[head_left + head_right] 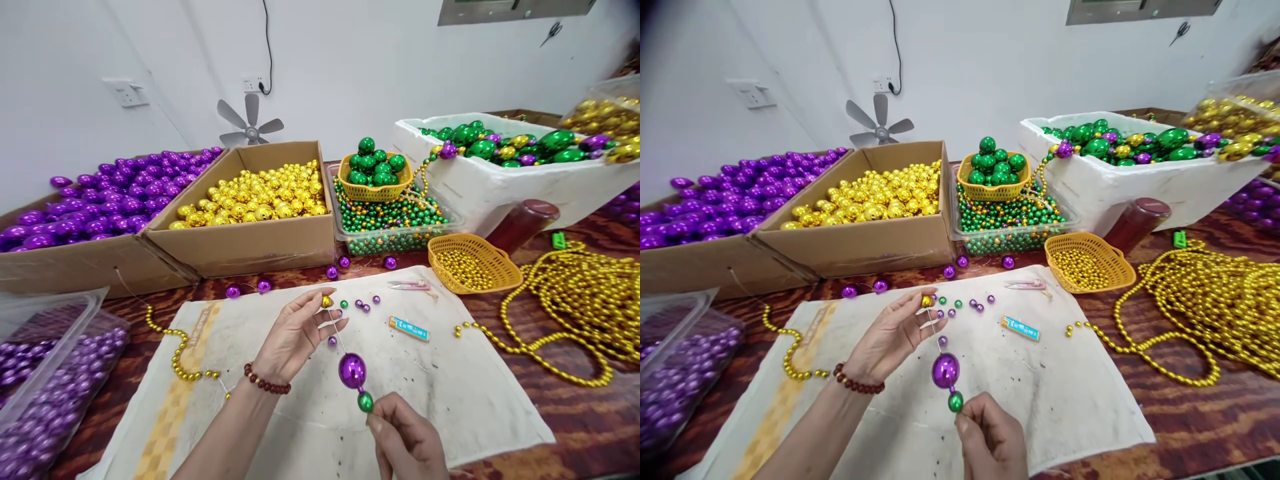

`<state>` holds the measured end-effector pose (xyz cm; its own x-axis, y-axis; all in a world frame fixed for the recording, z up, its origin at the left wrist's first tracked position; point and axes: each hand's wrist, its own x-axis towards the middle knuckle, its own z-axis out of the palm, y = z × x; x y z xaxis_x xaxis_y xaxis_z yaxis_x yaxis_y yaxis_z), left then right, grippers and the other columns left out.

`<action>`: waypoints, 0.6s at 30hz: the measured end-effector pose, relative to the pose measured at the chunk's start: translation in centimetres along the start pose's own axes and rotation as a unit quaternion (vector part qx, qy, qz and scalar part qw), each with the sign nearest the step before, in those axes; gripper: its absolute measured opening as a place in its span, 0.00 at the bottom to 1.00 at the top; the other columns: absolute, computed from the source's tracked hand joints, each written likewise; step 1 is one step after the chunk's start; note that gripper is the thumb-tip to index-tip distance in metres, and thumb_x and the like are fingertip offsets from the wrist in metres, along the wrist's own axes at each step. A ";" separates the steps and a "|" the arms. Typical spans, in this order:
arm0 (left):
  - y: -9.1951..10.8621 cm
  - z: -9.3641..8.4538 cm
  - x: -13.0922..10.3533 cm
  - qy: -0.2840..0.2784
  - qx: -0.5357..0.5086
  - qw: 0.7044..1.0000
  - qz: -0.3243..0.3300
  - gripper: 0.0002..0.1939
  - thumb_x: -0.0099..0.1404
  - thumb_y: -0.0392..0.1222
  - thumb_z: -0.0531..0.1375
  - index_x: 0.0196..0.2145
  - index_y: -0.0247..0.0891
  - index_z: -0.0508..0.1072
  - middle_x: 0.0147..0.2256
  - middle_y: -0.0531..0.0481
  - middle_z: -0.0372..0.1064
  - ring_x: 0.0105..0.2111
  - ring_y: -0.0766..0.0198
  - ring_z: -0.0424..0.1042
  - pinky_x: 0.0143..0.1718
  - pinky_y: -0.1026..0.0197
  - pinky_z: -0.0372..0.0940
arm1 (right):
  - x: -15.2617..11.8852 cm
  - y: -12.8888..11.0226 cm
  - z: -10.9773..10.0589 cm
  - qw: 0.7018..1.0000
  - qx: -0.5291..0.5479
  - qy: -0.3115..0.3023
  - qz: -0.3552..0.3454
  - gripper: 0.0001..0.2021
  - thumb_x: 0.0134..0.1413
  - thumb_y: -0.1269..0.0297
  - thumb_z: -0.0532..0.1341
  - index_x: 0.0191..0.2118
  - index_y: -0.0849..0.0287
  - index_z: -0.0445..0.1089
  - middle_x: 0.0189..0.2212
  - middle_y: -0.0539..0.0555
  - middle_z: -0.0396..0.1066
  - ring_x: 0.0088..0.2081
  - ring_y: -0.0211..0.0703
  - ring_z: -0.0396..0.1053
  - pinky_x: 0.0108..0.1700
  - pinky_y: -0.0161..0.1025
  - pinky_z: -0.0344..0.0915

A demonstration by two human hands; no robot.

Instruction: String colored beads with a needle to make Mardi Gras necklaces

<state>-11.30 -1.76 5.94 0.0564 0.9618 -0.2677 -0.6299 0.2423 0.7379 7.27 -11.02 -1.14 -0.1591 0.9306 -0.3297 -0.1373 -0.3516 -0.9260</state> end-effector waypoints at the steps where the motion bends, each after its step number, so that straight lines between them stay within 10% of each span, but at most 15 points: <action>1: -0.1 0.0 -0.1 -0.002 0.006 1.000 0.001 0.11 0.63 0.38 0.63 0.44 0.35 0.76 0.37 0.47 0.73 0.36 0.62 0.74 0.51 0.47 0.67 | 0.0 -0.2 0.1 1.000 0.001 0.000 -0.002 0.19 0.53 0.48 0.62 0.24 0.60 0.63 0.12 0.42 0.52 0.14 0.29 0.48 0.18 0.29 0.42; 12: -5.6 0.8 -1.7 0.067 0.057 0.995 -0.036 0.14 0.62 0.50 0.62 0.42 0.40 0.72 0.36 0.51 0.67 0.26 0.71 0.69 0.17 0.73 0.57 | 2.1 -0.1 1.9 0.997 0.003 -0.048 -0.059 0.14 0.60 0.54 0.59 0.31 0.61 0.70 0.22 0.49 0.67 0.26 0.38 0.66 0.30 0.33 0.62; 18: -6.0 1.5 -2.1 -0.081 0.242 0.954 -0.160 0.14 0.62 0.50 0.59 0.35 0.36 0.73 0.27 0.51 0.67 0.18 0.72 0.65 0.11 0.72 0.44 | 4.6 -2.6 -2.3 0.996 -0.011 0.012 -0.090 0.11 0.57 0.58 0.64 0.42 0.59 0.75 0.26 0.48 0.66 0.26 0.34 0.58 0.28 0.32 0.58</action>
<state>-6.47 -5.02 3.02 0.3297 0.8265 -0.4564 -0.1313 0.5188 0.8447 9.12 -5.62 -0.70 -0.1103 0.9805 -0.1628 -0.1392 -0.1774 -0.9742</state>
